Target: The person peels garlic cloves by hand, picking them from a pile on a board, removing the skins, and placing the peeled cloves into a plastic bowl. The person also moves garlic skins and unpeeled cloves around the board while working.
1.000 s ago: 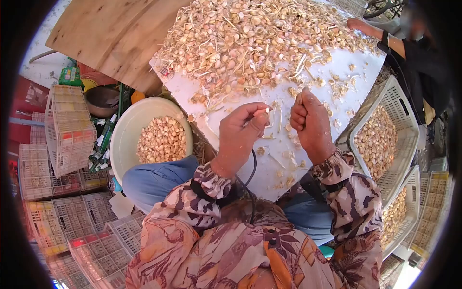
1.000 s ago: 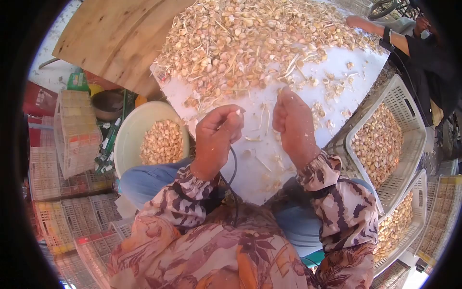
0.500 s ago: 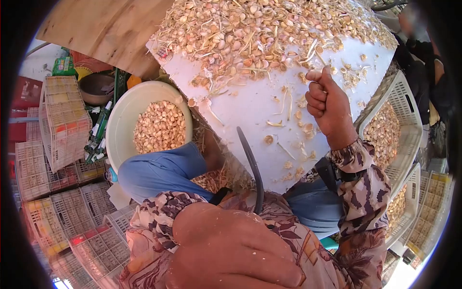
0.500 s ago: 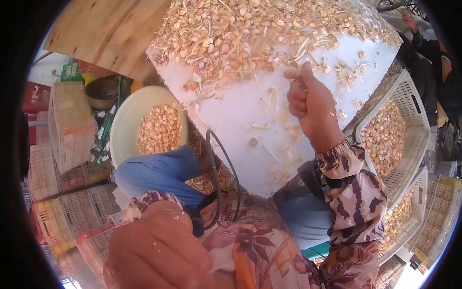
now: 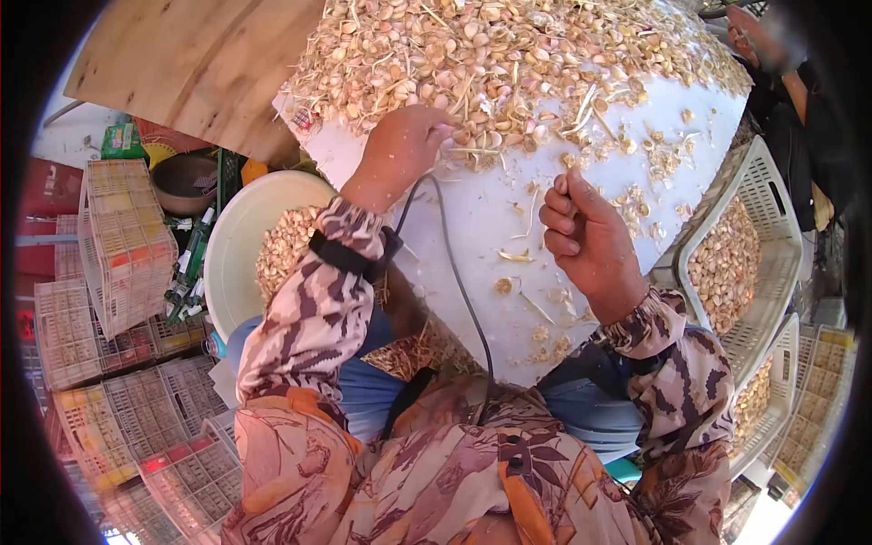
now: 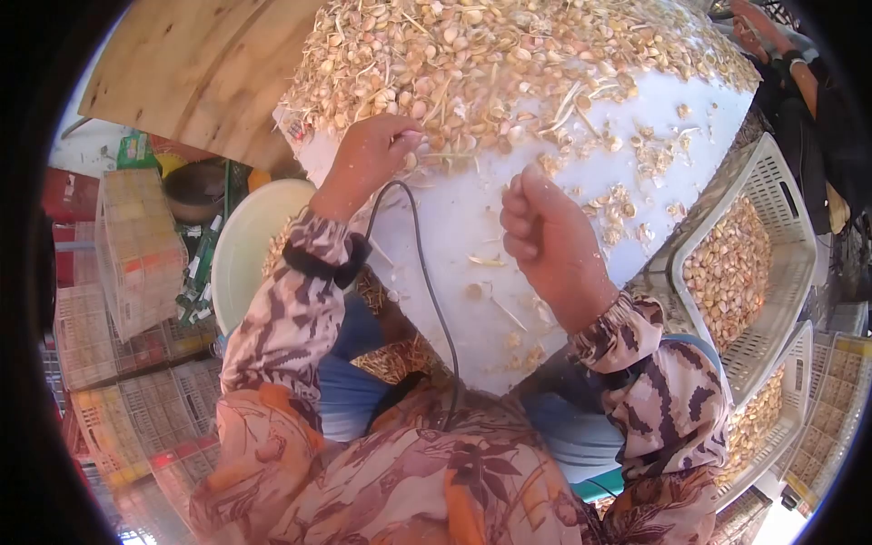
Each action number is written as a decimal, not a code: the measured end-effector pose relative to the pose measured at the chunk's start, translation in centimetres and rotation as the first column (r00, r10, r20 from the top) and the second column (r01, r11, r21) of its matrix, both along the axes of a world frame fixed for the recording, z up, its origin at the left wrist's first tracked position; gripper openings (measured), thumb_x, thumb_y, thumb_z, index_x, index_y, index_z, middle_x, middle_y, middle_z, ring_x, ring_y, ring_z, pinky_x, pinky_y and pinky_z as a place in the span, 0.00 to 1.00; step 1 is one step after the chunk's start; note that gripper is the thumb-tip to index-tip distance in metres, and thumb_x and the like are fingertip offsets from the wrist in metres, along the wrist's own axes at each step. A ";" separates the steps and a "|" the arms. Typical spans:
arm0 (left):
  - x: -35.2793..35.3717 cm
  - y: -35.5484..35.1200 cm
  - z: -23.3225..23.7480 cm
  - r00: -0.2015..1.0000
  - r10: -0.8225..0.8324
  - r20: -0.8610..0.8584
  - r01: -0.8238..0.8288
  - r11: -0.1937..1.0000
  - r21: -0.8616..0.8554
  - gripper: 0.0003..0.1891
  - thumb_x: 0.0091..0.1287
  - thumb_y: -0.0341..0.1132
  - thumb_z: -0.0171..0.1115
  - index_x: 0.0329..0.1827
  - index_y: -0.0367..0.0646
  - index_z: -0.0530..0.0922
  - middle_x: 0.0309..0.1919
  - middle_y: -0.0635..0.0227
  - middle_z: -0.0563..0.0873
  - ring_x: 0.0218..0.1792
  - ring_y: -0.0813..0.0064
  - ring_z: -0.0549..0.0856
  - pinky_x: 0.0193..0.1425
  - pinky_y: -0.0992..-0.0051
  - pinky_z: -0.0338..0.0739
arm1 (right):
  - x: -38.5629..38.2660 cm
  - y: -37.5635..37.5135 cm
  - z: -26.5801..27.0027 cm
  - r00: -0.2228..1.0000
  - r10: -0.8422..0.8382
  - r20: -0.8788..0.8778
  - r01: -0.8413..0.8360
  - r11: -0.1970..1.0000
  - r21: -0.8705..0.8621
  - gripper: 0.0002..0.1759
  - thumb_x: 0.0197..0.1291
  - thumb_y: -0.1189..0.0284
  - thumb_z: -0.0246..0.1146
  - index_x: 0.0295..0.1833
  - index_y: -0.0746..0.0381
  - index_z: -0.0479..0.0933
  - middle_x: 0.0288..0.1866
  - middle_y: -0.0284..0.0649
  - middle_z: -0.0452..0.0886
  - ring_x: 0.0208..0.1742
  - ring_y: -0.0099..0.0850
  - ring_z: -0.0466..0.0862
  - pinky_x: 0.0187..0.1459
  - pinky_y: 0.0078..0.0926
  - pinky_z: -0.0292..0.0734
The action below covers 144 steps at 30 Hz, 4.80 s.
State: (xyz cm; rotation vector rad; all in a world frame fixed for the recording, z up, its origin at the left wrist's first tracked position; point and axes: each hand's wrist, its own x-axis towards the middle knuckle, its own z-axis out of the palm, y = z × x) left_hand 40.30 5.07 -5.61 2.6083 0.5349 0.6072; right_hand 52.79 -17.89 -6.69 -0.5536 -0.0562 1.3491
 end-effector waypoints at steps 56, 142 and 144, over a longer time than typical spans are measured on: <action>7.7 -2.1 -2.8 0.938 -0.231 -0.258 0.295 0.923 0.247 0.06 0.56 0.31 0.58 0.34 0.39 0.79 0.32 0.55 0.81 0.35 0.54 0.82 0.39 0.61 0.75 | 7.2 2.2 -2.2 0.950 -0.275 0.148 0.297 0.942 -0.154 0.08 0.65 0.69 0.56 0.43 0.63 0.68 0.31 0.34 0.70 0.22 0.17 0.64 0.17 0.12 0.55; -17.8 -22.9 -5.6 0.647 0.760 -0.052 0.622 -0.567 -0.540 0.12 0.71 0.39 0.52 0.44 0.38 0.73 0.41 0.58 0.81 0.33 0.74 0.80 0.34 0.79 0.74 | -22.9 1.9 6.4 -0.643 -0.161 0.749 -0.708 0.496 -0.502 0.11 0.48 0.72 0.65 0.37 0.64 0.74 0.29 0.43 0.76 0.33 0.40 0.80 0.32 0.33 0.75; -16.9 -24.0 -5.4 0.462 0.877 -0.134 0.606 -0.423 -0.673 0.12 0.71 0.39 0.52 0.45 0.36 0.73 0.42 0.57 0.81 0.35 0.74 0.80 0.35 0.80 0.76 | -24.0 0.9 5.5 -0.686 -0.292 0.666 -0.694 0.535 -0.481 0.12 0.47 0.72 0.64 0.36 0.64 0.72 0.30 0.42 0.76 0.34 0.40 0.80 0.33 0.34 0.75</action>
